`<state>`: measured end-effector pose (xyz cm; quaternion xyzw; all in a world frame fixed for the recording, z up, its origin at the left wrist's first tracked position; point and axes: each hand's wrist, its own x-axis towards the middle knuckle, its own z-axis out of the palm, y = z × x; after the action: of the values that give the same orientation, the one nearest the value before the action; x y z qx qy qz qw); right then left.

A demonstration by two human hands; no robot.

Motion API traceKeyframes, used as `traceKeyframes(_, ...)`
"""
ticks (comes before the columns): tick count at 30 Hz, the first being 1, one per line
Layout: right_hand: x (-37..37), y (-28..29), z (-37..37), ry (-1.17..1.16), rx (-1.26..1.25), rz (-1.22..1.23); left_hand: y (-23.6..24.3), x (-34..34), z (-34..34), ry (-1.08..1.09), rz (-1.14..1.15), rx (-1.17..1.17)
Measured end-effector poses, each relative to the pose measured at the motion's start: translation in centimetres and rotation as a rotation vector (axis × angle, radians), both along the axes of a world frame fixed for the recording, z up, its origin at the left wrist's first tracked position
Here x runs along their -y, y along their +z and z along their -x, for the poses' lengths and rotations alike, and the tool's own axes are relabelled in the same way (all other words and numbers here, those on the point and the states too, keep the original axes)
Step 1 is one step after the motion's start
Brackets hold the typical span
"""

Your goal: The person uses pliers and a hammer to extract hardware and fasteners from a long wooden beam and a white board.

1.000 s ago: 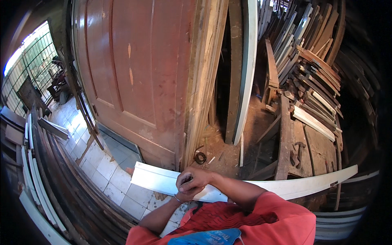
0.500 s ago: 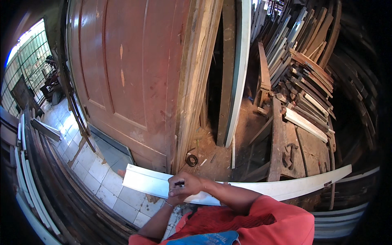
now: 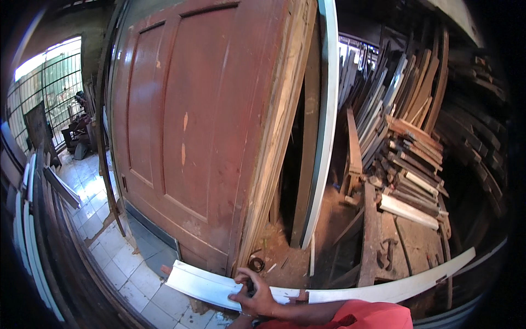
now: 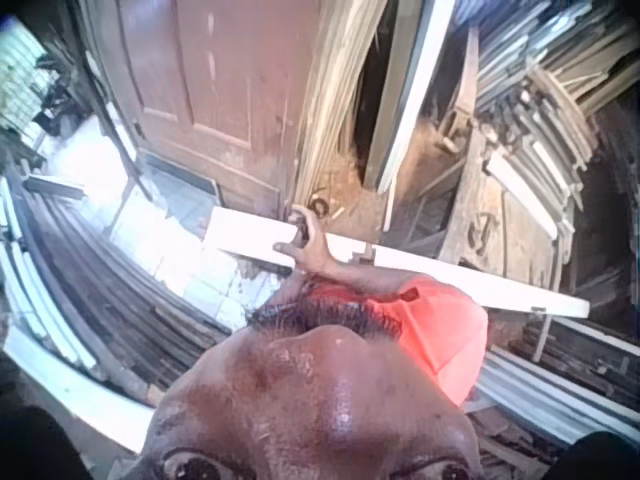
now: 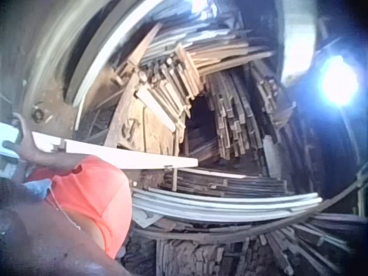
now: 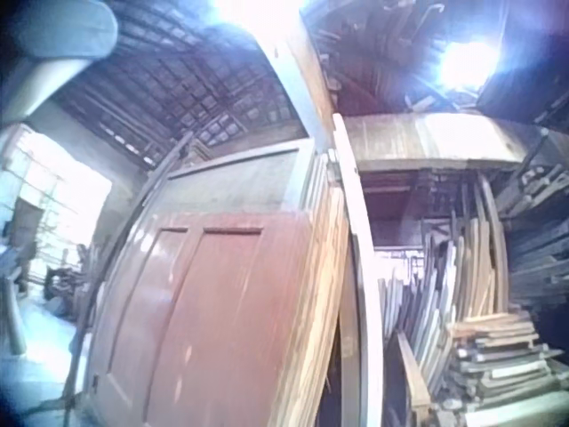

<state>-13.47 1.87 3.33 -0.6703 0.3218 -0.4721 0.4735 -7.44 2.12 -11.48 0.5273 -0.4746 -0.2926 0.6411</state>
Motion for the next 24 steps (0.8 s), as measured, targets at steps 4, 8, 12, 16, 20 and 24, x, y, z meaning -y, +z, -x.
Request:
traceKeyframes(4, -0.7, -0.6, 0.0, -0.127, -0.183, -0.089, 1.1, 0.3, 1.1, 0.066, -0.011, -0.038)
traceKeyframes(8, 4.7, -2.6, 0.3, 0.433, -0.216, -0.104, 2.5, -0.1, -1.4, -0.129, -0.014, -0.078)
traceKeyframes(12, 8.8, -0.9, -1.1, 1.085, -0.162, -0.089, 1.5, 0.0, -6.1, -0.531, -0.038, -0.121)
traceKeyframes(16, 10.8, -2.5, -0.4, 1.204, -0.137, -0.5, 1.9, 2.4, -7.4, -0.986, -0.49, -0.246)
traceKeyframes(20, 7.5, 1.5, -0.2, 0.949, -0.133, -0.605, 2.1, 1.2, -5.7, -0.689, -0.263, -0.13)
traceKeyframes(24, 0.8, 0.1, -1.7, -0.087, 0.083, 0.094, 3.4, -0.2, -2.2, -0.208, -0.066, -0.029)
